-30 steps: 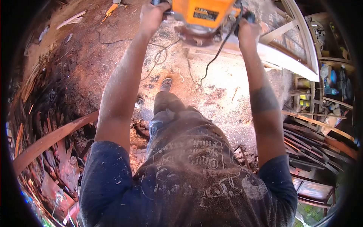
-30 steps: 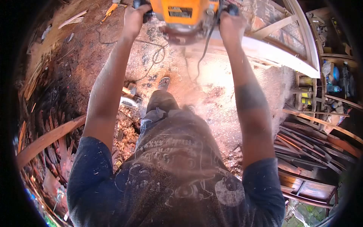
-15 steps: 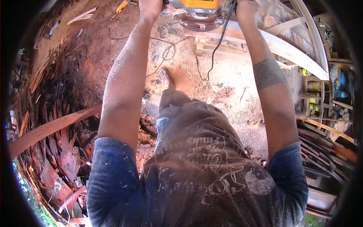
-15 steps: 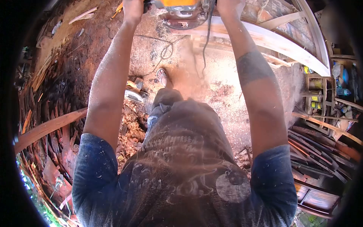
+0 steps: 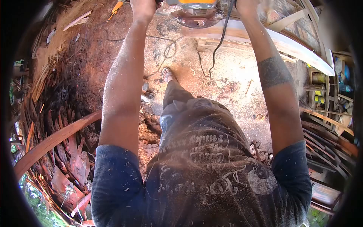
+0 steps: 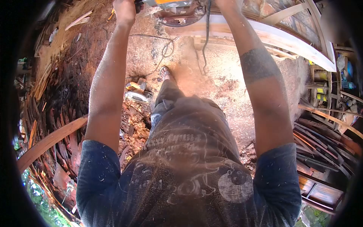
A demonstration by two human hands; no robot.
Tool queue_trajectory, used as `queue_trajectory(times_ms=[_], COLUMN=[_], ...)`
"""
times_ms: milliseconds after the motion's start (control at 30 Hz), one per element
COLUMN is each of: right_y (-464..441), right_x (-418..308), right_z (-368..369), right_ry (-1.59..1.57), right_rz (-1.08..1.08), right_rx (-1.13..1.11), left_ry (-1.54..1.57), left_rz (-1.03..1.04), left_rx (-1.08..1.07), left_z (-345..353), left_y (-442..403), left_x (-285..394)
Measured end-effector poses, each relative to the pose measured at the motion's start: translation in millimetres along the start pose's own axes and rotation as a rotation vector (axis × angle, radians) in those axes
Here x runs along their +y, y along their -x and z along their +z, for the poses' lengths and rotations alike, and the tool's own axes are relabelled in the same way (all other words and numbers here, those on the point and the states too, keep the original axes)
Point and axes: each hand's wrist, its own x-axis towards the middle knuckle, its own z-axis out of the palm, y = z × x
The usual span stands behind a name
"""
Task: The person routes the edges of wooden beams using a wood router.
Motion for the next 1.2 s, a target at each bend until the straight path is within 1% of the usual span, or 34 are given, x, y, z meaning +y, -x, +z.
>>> queue_trajectory(times_ms=[67, 167, 233, 267, 367, 467, 567, 600, 633, 700, 800, 900, 1000, 1100, 1200], right_y=[-2.6, -2.9, 3.3, 3.2, 13.0, 14.1, 14.8, 17.7, 19.4, 24.0, 28.4, 29.0, 33.0, 32.0, 37.2], right_x=[-45.0, -51.9, -48.9, -47.8, -63.3, -55.8, -45.6, -42.7, -43.1, -42.3, -50.4, -63.2, -75.6, -97.1, -86.4], right_z=[-28.4, -37.2, -41.6, -43.4, -58.1, -60.3, -34.9, -30.5, -30.2, -31.9, -39.8, -45.7, -53.9, -67.9, -61.0], right_ry=[-0.535, -0.504, -0.432, -0.393, -0.442, -0.523, -0.629, -0.654, -0.568, -0.391, -0.579, -0.575, -0.534, -0.461, -0.542], right_rz=[0.469, 0.555, 0.448, 0.393, 0.423, 0.566, 0.443, 0.371, 0.384, 0.409, 0.491, 0.598, 0.643, 0.787, 0.704], right_rx=[0.000, -0.033, -0.018, -0.011, 0.077, -0.045, 0.183, 0.234, 0.227, 0.212, 0.206, 0.182, 0.187, 0.144, 0.192], left_ry=[0.009, -0.012, -0.021, -0.018, -0.086, -0.077, -0.127, -0.139, -0.149, -0.211, -0.233, -0.191, -0.108, -0.103, -0.124], left_rz=[0.016, 0.027, 0.063, -0.028, -0.095, -0.048, 0.023, 0.053, 0.081, 0.039, 0.022, 0.011, -0.005, 0.041, -0.005], left_rx=[-0.019, -0.067, -0.087, -0.080, -0.089, -0.118, -0.116, -0.126, -0.137, -0.156, -0.183, -0.218, -0.251, -0.268, -0.235], left_z=[-2.9, -8.0, -8.0, -7.9, -9.9, -11.4, -11.9, -13.3, -14.9, -18.4, -20.7, -20.2, -20.8, -20.2, -17.8], left_y=[-4.6, -6.0, -4.2, 1.4, 13.6, 15.2, 10.2, 6.3, 4.8, 1.1, -1.8, -3.5, -14.4, -16.4, -10.4], left_x=[-2.4, -9.5, -4.5, -0.8, 8.7, 7.5, 2.7, 0.6, 1.1, 2.4, 4.8, 8.9, -3.6, -4.5, 1.0])
